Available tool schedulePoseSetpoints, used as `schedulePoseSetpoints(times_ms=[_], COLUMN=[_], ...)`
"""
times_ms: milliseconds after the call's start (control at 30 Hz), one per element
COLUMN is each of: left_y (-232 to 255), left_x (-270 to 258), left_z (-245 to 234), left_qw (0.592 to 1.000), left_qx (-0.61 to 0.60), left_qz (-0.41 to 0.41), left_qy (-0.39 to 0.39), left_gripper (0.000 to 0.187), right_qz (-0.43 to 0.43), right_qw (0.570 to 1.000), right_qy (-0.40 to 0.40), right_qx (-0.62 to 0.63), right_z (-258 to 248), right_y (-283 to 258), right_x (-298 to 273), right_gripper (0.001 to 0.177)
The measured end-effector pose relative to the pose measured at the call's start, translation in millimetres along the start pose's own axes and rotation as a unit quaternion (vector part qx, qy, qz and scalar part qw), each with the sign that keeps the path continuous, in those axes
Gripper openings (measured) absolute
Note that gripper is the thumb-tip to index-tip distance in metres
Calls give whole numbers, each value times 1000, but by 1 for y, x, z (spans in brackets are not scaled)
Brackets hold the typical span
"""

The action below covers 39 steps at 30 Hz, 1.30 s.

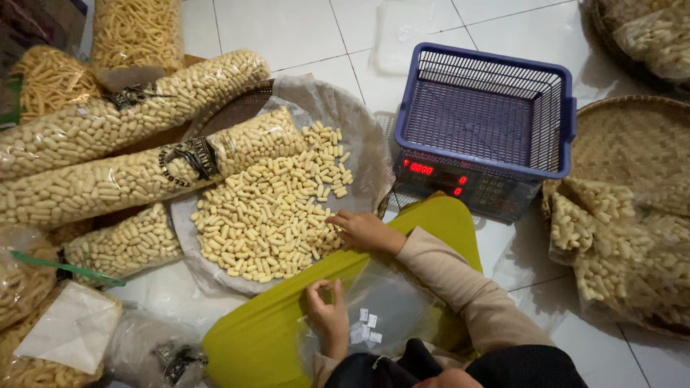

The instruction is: The person scoops small cylindrical snacks from a large woven basket into clear plastic bags, weighs each bag on a digital scale, and places the filled bags into a blue basket. The process is repeated continuously.

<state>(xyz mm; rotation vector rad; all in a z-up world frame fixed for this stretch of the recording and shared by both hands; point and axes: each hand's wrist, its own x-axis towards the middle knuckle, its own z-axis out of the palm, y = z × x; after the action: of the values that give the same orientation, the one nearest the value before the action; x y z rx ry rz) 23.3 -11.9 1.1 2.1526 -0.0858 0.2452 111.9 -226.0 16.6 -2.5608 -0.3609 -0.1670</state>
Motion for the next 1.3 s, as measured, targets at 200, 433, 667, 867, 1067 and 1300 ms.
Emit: schedulePoseSetpoints(times_ms=[200, 433, 667, 867, 1067, 1300], left_y=[-10, -4, 7, 6, 10, 8], left_x=[-3, -1, 2, 1, 3, 0], left_z=[8, 4, -2, -7, -11, -11], left_qw=[996, 995, 994, 999, 997, 995], left_qx=[-91, -46, 17, 11, 48, 44], left_qz=[-10, 69, 75, 40, 55, 83], left_qy=[-6, 51, 81, 26, 13, -25], left_gripper=[28, 35, 26, 33, 35, 45], right_qz=[-2, -19, -17, 37, 85, 67], right_qw=[1000, 1000, 1000, 997, 990, 967], right_qy=[-7, 12, -10, 66, 110, -200], right_qx=[3, 9, -1, 13, 37, -142], right_z=[-1, 3, 9, 2, 12, 71], right_y=[-2, 2, 6, 2, 29, 57], right_x=[0, -1, 0, -1, -4, -22], right_gripper=[39, 37, 37, 59, 56, 37])
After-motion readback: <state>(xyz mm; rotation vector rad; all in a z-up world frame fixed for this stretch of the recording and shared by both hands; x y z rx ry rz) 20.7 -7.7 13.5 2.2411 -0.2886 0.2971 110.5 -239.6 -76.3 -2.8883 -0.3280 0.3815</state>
